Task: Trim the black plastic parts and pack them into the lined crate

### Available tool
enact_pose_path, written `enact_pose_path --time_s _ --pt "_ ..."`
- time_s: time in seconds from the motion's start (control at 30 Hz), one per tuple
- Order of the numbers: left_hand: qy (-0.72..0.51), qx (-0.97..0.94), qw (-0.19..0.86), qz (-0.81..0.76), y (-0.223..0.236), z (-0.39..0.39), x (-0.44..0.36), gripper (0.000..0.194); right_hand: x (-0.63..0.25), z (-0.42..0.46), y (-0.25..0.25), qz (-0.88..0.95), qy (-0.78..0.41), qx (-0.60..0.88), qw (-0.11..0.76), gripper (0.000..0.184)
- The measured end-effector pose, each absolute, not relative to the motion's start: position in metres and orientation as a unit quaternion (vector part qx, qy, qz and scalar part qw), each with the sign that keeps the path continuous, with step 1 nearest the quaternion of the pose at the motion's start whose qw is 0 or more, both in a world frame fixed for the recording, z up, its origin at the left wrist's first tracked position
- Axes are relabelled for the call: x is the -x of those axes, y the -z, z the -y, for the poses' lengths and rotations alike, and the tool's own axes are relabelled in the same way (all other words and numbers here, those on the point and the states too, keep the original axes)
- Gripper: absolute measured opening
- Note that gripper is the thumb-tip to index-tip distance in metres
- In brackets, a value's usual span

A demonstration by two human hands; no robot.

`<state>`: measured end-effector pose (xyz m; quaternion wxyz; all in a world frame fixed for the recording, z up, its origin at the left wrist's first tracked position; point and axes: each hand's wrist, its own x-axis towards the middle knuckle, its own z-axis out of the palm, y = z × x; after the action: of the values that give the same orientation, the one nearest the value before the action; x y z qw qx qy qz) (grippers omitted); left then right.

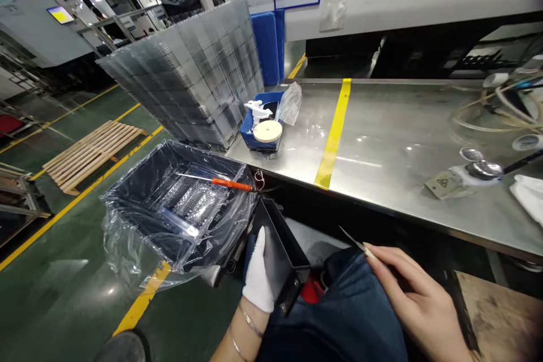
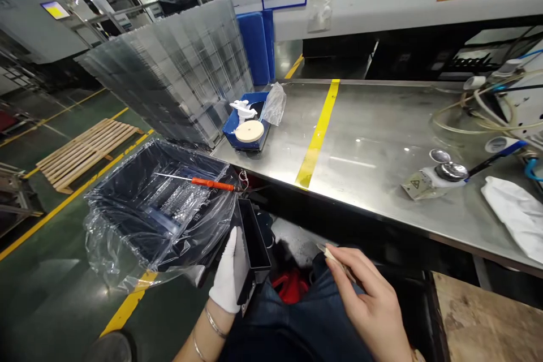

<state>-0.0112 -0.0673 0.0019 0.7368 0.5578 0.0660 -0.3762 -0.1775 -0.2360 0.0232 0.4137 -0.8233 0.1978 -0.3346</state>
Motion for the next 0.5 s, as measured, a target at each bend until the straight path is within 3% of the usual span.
enact_pose_path --time_s 0.17,0.37,0.5 --pt "0.479 -0.438 0.748 -0.141 0.001 0.061 0.007 0.066 0.180 0.226 -0.039 -0.075 0.190 0.847 0.490 0.017" --pt "0.500 -0.261 0.792 -0.233 0.000 0.058 0.007 0.049 0.177 0.218 -0.043 -0.011 0.028 0.837 0.547 0.027" --pt "0.459 -0.322 0.801 -0.212 0.010 0.052 0.011 0.055 0.175 0.225 -0.046 -0.060 0.063 0.833 0.546 0.031"
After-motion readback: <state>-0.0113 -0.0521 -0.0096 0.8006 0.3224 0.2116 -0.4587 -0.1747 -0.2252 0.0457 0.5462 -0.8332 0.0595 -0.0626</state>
